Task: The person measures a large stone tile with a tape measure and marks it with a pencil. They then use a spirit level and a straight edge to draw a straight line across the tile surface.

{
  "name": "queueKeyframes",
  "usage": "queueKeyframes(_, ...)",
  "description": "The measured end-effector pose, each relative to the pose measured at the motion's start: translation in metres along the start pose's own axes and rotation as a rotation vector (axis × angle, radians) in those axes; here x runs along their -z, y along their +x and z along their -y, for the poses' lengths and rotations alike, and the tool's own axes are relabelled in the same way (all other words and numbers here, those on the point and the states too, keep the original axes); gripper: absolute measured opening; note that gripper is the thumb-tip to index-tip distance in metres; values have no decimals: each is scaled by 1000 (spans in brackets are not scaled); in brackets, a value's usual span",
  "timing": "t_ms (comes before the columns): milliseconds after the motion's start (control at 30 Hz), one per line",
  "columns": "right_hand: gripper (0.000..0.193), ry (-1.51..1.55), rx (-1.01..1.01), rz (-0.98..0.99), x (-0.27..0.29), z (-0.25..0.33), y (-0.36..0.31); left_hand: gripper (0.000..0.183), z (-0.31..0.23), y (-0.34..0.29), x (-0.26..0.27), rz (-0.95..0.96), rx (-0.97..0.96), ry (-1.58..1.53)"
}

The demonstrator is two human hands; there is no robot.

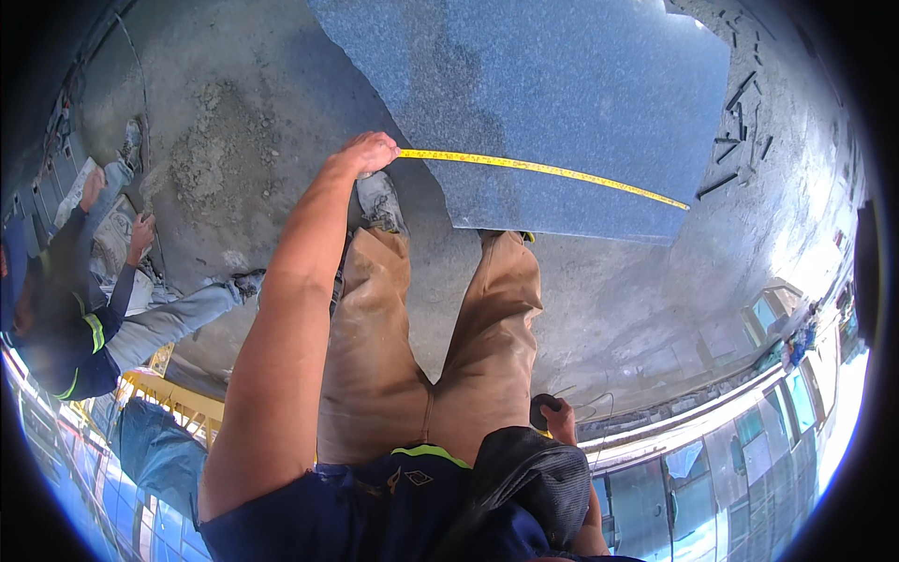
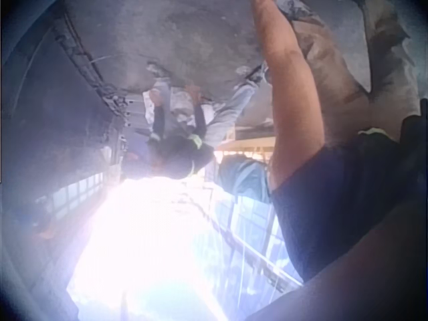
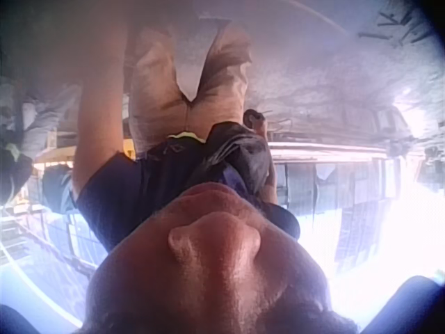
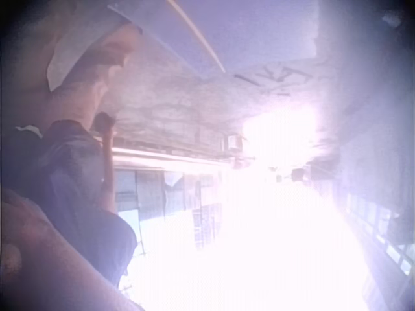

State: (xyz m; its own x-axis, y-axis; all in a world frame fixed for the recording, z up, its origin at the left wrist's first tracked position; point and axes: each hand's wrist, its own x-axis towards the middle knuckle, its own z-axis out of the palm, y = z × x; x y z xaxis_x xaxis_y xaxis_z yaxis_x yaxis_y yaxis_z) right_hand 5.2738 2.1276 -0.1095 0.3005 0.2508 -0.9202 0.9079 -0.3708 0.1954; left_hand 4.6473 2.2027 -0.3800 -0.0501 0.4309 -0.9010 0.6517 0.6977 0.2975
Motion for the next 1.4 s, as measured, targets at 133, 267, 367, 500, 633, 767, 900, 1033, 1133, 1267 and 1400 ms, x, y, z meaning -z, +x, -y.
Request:
queueKeyframes(133,33,16,1,16,3,4,-1,35,-3,-3,-3,10,67,7)
queueKeyframes(267,33,14,6,17,4,7,0,38,-5,-7,-6,55,104,39)
queueKeyframes(367,34,33,20,21,5,9,3,37,-4,-6,-9,51,81,26)
queueKeyframes(500,35,3,8,0,6,9,8,34,1,-2,-13,83,77,-23)
queueKeyframes(633,33,18,40,-8,8,7,10,33,3,0,-15,43,47,-14)
queueKeyframes(767,31,6,49,-30,6,5,13,33,3,-1,-15,41,29,-17)
queueKeyframes(900,32,-7,9,-31,7,7,18,33,3,0,-14,49,31,-23)
queueKeyframes(1033,32,33,72,-14,9,14,24,33,3,-1,-14,48,46,-19)
queueKeyframes(1133,32,-16,102,-31,11,18,26,33,2,-2,-13,41,52,-23)
queueKeyframes(1267,33,-26,94,-29,11,19,28,34,0,-4,-12,54,68,-23)
queueKeyframes(1400,33,-24,65,-34,9,19,29,35,-1,-3,-10,88,78,3)
